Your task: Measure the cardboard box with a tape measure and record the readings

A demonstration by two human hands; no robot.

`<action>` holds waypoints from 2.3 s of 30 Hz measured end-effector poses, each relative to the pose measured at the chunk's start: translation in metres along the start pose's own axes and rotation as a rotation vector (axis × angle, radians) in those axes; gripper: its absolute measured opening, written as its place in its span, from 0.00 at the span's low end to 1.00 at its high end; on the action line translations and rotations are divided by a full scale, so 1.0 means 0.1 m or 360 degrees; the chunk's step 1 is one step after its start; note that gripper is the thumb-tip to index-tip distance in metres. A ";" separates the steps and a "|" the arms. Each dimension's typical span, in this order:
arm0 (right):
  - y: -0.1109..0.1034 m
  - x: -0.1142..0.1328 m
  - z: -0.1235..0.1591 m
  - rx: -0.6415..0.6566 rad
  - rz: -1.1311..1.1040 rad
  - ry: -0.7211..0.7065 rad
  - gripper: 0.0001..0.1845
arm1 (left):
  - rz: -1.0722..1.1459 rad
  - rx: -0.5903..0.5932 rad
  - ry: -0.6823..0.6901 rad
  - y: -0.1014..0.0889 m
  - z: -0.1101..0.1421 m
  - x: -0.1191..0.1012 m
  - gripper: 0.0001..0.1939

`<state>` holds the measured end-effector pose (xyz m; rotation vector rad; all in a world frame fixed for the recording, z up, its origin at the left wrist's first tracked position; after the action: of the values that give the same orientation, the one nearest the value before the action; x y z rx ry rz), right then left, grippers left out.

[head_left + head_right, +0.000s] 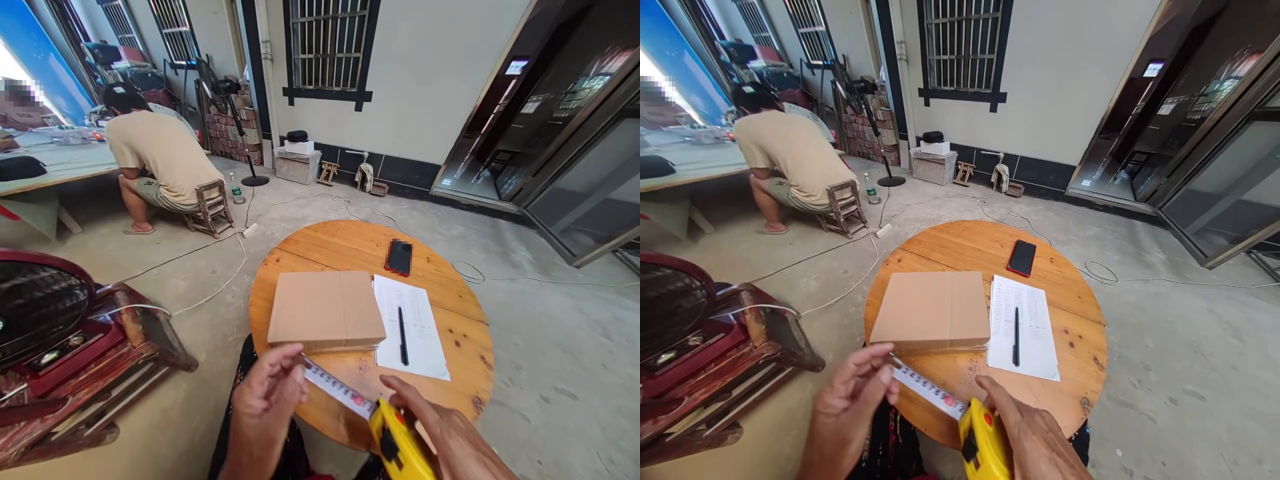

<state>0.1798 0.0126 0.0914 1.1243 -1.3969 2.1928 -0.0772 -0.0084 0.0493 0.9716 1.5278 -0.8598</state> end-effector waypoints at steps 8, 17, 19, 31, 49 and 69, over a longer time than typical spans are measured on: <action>-0.18 0.35 -0.43 -0.0315 0.0629 -0.0460 0.35 | -0.0636 -0.0017 0.0663 -0.05 0.16 0.13 0.12; -0.17 0.88 -1.60 -0.0111 0.1028 -0.0803 0.34 | -0.0945 -0.0472 0.0427 -0.33 -0.03 0.57 0.20; -0.11 0.92 -1.69 -0.0065 0.1042 -0.0867 0.35 | -0.0898 -0.0384 0.0303 -0.31 -0.07 0.69 0.25; 0.20 -0.13 -1.00 -0.0645 -0.0400 0.0088 0.32 | -0.0471 -0.0134 -0.0257 -0.12 -0.27 1.03 0.28; 0.01 -0.68 -1.08 -0.0855 -0.0280 0.0063 0.16 | -0.0818 -0.0654 0.0139 -0.36 -0.48 0.93 0.33; -0.35 -1.40 -0.38 -0.1193 -0.0637 0.0231 0.19 | -0.1464 0.0956 0.1011 1.38 -0.01 0.89 0.19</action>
<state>0.2744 0.0829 0.0000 0.8376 -1.5564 1.2666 0.0405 0.0609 -0.0419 0.9951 2.4011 -1.8585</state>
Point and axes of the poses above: each hand's wrist, its own z-axis away from the middle knuckle, its own y-axis out of the palm, x = y × z, the point moved 1 cm from there along -z, towards the middle knuckle, and after that the axes turned 3 degrees about -z, right-handed, at the moved point
